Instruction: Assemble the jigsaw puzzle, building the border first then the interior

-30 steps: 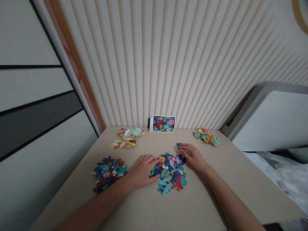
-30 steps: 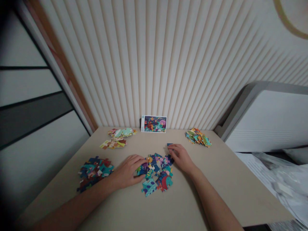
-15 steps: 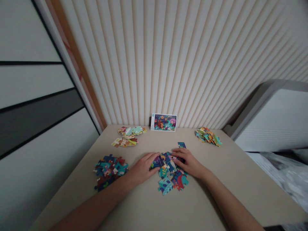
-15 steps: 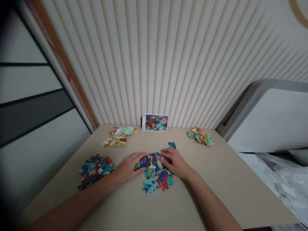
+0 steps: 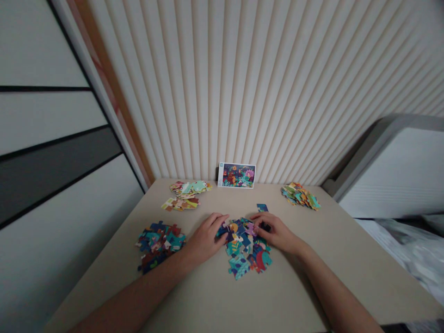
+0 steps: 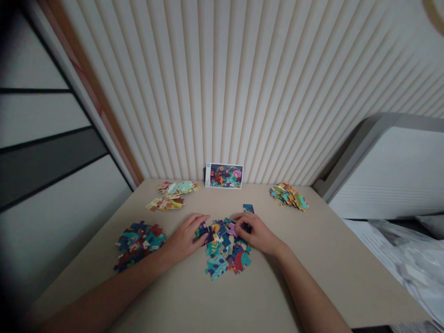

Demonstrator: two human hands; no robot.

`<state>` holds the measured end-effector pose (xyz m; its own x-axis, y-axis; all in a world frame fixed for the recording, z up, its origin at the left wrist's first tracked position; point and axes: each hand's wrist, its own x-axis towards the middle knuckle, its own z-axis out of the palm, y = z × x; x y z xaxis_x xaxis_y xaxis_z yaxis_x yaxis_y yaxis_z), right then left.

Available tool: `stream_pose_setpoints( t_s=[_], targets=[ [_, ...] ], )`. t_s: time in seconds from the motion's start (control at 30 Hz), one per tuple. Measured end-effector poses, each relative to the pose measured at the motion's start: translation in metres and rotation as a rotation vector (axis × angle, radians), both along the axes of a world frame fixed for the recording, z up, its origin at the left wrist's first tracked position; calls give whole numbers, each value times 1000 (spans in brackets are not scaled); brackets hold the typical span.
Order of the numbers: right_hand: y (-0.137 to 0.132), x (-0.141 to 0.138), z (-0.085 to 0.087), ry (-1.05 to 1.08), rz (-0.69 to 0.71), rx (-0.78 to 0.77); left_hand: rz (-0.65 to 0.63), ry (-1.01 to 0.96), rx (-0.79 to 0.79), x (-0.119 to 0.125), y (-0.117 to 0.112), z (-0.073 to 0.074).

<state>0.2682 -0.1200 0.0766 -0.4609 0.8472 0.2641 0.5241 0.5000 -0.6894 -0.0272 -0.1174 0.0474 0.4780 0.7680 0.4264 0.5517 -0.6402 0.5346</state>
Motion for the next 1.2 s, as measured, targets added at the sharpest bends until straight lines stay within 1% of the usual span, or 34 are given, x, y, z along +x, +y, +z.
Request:
stream_pose_setpoints(
  t_s=[0.13,0.3,0.43,0.53,0.67,0.8,0.93,1.0,1.07,1.2],
  targets=[
    [2,5,-2,45,-155,-82,103,23,36,-1,1,2],
    [7,15,-1,86,-264,-71,182,78,31,-3,4,-2],
    [9,21,4,110,-277,-85,200,123,26,-3,4,-2],
    [9,24,5,135,-286,-104,200,166,37,-2,2,4],
    [11,27,3,161,-298,-111,161,247,80,-1,-3,10],
    [14,31,2,144,-277,-120,131,281,99,-1,-6,11],
    [15,34,1,114,-263,-138,103,272,99,-2,-6,10],
    [13,35,1,101,-229,-154,85,268,100,-2,-5,10],
    [10,35,2,85,-153,-208,67,266,102,-2,-5,10],
    [4,32,8,18,80,-361,34,270,106,-3,-5,10]
  ],
)
